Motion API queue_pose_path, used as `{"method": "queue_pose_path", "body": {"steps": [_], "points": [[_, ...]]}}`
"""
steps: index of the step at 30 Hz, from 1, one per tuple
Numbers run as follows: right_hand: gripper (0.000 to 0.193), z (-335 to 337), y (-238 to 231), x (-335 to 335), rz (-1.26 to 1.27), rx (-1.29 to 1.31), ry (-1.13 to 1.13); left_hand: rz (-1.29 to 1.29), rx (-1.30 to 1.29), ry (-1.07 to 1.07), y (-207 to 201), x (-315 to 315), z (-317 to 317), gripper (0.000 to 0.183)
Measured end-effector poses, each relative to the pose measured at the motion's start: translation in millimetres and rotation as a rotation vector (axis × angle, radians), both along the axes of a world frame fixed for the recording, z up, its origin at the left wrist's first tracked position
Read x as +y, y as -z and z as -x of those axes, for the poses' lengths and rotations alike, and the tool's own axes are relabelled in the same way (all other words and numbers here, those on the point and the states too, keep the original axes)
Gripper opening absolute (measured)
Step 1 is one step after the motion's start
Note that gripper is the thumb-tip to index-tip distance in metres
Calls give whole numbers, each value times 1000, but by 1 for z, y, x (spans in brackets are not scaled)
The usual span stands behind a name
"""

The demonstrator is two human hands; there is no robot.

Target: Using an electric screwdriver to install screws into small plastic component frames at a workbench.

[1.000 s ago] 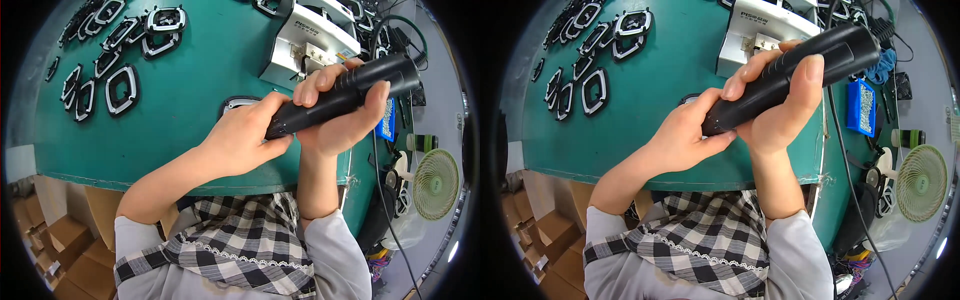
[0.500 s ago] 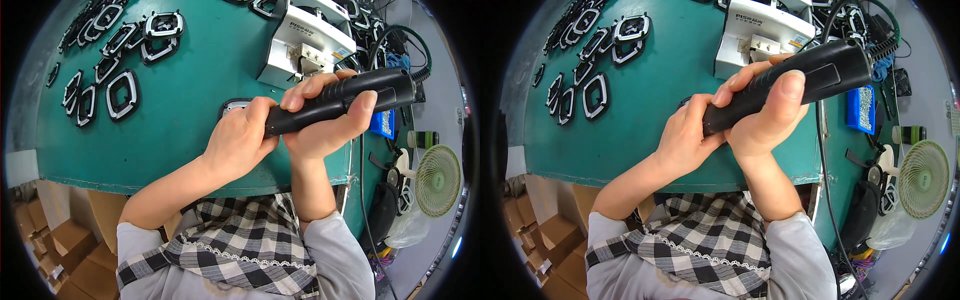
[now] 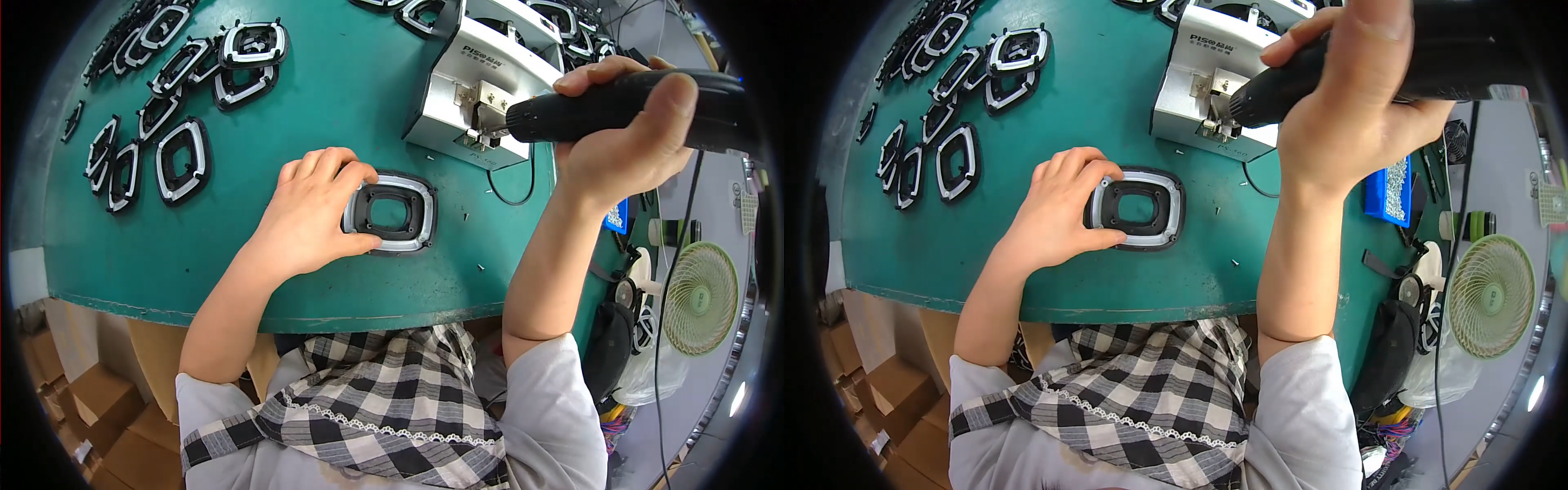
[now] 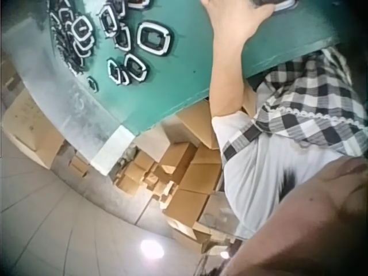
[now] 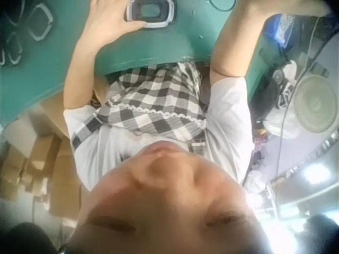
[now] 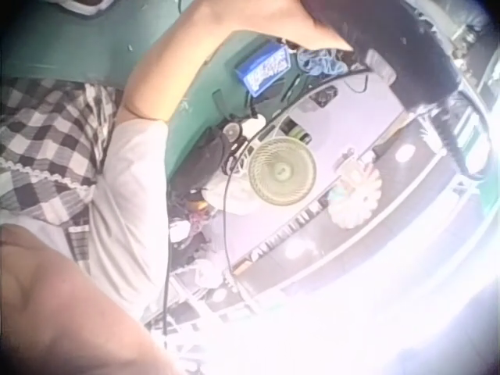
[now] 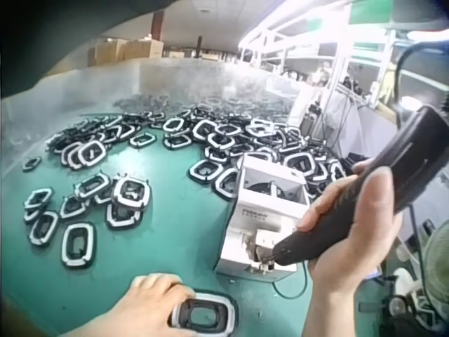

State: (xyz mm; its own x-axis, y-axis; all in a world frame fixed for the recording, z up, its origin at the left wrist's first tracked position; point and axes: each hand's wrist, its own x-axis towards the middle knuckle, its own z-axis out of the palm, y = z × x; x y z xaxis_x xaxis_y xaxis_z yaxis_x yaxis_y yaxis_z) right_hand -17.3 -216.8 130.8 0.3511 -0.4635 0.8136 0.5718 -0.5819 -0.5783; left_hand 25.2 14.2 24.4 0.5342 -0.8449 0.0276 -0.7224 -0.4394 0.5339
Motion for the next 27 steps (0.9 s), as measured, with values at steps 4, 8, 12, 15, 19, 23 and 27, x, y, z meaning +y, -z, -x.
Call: {"method": "queue_pose_path", "body": {"steps": [4, 8, 12, 15, 19, 23, 27], "points": [[53, -5, 8, 0, 13, 26, 4, 10, 10, 4, 2, 0, -1, 64], [55, -6, 10, 2, -3, 37, -6, 40, 63, -28, 1, 4, 0, 67], [58, 3, 4, 13, -111, 218, -172, 82, 24, -73, 8, 6, 3, 70], [58, -3, 19, 35, -196, 224, -240, 84, 38, -76, 10, 3, 1, 72], [60, -19, 37, 68, -169, 218, -326, 100, 6, -80, 14, 3, 4, 71], [56, -18, 41, 88, -122, 274, -325, 67, -14, -96, 13, 3, 4, 71], [52, -32, 60, 83, -58, 222, -340, 72, -19, -90, 15, 2, 3, 73]]}}
